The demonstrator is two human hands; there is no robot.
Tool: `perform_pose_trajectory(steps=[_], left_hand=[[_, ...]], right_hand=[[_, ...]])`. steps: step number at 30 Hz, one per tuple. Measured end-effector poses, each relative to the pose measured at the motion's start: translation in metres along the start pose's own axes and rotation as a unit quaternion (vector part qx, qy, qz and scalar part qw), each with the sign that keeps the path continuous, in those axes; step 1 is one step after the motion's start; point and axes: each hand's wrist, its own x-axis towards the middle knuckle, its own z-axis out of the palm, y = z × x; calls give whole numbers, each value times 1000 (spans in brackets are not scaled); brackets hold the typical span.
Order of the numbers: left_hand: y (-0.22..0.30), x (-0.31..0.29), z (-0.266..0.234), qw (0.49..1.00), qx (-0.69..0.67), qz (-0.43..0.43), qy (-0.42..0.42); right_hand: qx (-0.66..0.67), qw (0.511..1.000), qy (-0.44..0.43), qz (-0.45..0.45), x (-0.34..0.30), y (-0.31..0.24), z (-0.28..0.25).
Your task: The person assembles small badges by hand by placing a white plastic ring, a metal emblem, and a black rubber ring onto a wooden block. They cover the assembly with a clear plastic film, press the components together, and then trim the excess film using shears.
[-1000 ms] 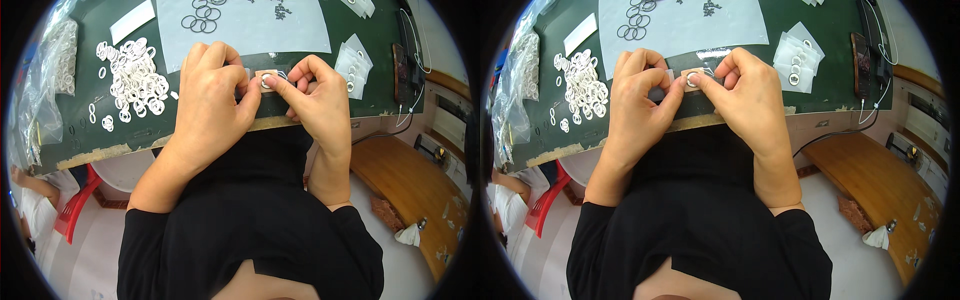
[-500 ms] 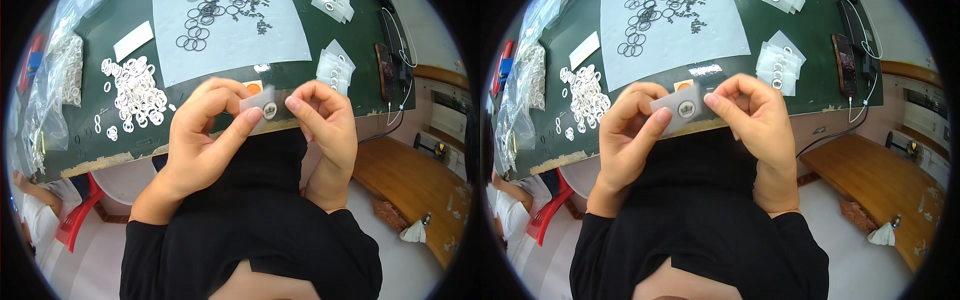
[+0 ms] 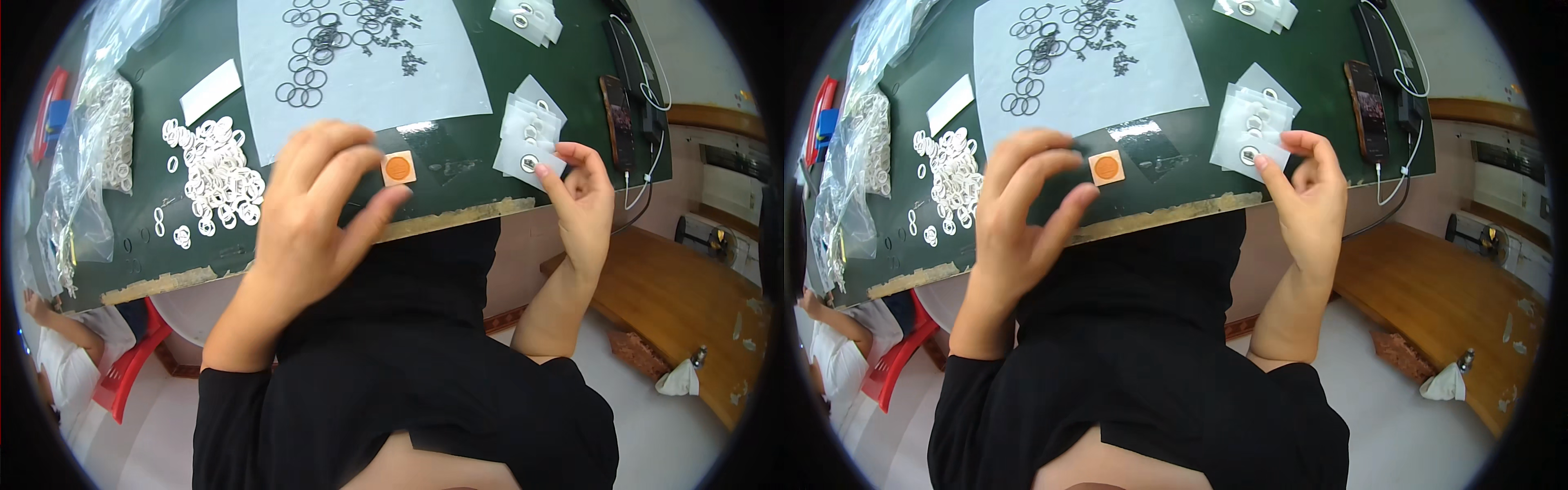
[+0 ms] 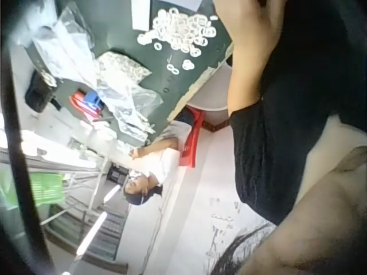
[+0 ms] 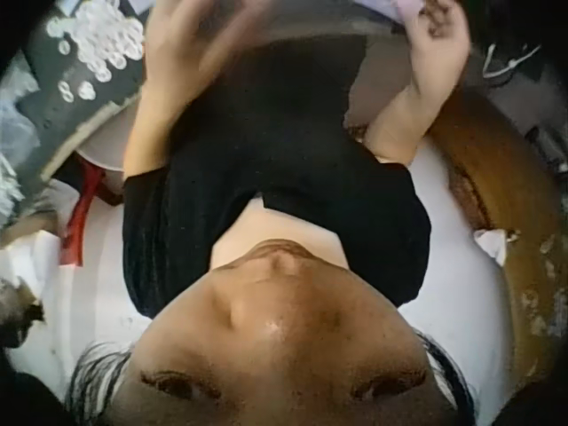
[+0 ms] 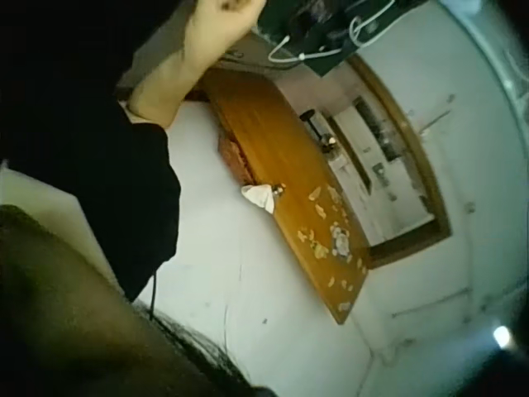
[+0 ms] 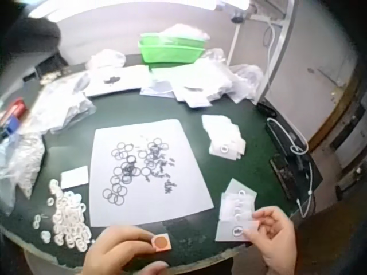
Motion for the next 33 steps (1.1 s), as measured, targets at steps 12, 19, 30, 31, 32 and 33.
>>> perform_pose_trajectory(steps=[12,19,30,31,32,33], left_hand=[[-11,-12,-4,979,183,-8,-89],[-13,-11,-11,980,159,1,-117],[-85,111,-47,990,130,36,-29],[-87,125,-48,990,98,-64,-75],[-112,140,-43,991,104,-60,-66],[-135,149,-39,990,111,-58,-58]], right_hand=[[-96,921,-211,-314,78,-76,151],[-166,908,-197,-329,73,-76,179],[-126,938,-240,-215,9,-69,85],[-117,945,-235,-194,0,-67,85],[-117,948,-221,-198,-5,-63,86],[-116,950,-211,-201,-9,-59,88]])
